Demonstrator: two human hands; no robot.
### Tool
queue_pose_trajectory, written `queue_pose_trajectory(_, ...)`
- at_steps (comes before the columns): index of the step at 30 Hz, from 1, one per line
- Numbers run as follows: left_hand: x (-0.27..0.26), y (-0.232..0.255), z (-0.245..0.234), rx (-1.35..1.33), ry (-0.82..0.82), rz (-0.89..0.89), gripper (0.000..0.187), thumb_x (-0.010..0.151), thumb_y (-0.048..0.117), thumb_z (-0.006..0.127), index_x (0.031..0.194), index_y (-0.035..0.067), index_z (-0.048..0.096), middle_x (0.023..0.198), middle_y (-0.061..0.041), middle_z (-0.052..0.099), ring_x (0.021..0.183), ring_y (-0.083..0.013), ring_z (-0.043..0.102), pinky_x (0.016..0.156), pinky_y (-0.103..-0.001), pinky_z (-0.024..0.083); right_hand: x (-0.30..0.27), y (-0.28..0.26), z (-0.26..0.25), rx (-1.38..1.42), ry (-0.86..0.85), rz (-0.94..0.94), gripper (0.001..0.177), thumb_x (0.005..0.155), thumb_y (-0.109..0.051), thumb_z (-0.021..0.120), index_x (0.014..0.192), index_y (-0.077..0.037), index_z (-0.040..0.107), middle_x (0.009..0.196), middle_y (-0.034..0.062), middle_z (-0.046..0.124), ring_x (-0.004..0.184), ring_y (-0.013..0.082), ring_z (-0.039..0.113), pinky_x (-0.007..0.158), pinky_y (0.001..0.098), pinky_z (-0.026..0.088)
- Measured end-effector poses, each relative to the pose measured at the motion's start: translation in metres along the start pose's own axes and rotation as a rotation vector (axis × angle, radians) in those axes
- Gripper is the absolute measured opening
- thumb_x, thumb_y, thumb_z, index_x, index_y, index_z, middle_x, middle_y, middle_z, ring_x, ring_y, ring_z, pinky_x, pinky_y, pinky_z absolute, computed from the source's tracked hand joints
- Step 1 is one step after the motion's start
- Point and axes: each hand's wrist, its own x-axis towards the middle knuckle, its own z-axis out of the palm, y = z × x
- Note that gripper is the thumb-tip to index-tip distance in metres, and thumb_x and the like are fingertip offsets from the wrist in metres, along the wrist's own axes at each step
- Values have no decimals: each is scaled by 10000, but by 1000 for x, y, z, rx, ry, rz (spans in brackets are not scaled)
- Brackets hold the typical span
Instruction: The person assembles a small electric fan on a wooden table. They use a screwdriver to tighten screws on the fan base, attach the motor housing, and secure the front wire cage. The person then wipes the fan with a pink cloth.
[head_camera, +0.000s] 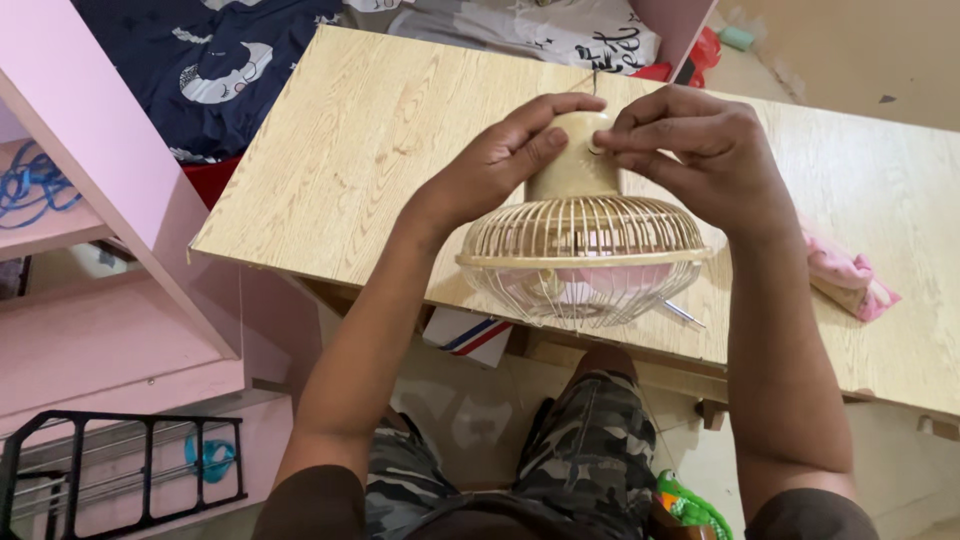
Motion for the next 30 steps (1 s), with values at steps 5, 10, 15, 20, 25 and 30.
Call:
queue_pose_trajectory(5, -4, -1, 1, 96, 77, -9, 584, 1075, 589, 481, 1529, 226, 538, 1593, -73, 551, 1469, -267, 542, 1216, -429, 488, -32, 6, 0, 299, 118, 113, 260, 1045, 0, 686, 1301, -45, 704, 1209, 106, 735, 1093, 152, 728, 976, 278, 616)
queue_pose_trajectory(10, -17, -10, 3, 2, 214, -63, 629, 1054, 634, 505, 1520, 214, 546, 1603, -66, 535, 1456, -270, 550, 1175, -410, 552, -92, 11, -8, 73, 185, 260, 168, 1064, -1, 670, 1217, -30, 735, 1201, 113, 745, 1085, 164, 731, 970, 298, 620)
queue_pose_trajectory(15, -73, -27, 3, -99, 447, -158, 528, 1095, 461, 464, 1499, 135, 554, 1470, -100, 654, 1357, -217, 649, 1103, -349, 549, -170, 20, -30, -167, 239, 394, 177, 1071, -22, 699, 1238, -56, 746, 1222, 89, 744, 1131, 168, 713, 997, 287, 576)
queue_pose_trajectory(20, -142, -37, 66, 206, 726, -281, 207, 1039, 91, 559, 1218, 16, 631, 1130, -89, 705, 1044, -178, 658, 919, -334, 548, -222, 24, -39, -438, 254, 578, 132, 1043, -73, 752, 1172, -86, 772, 1175, 63, 751, 1000, 173, 679, 885, 324, 566)
queue_pose_trajectory(25, -162, -16, 153, 612, 324, -536, 252, 999, 30, 540, 1154, 194, 650, 903, -41, 667, 769, -160, 633, 694, -318, 541, -230, 15, -1, -336, 91, 555, 224, 912, -155, 792, 1126, -93, 764, 1061, 66, 726, 932, 209, 652, 761, 369, 530)
queue_pose_trajectory(30, -113, -3, 200, 761, 126, 145, 332, 874, -7, 650, 1202, 37, 674, 1152, -83, 662, 1137, -250, 607, 1036, -418, 473, -223, 12, 30, -395, 75, 554, 312, 855, -170, 826, 1134, -48, 761, 945, 94, 706, 846, 275, 646, 780, 399, 516)
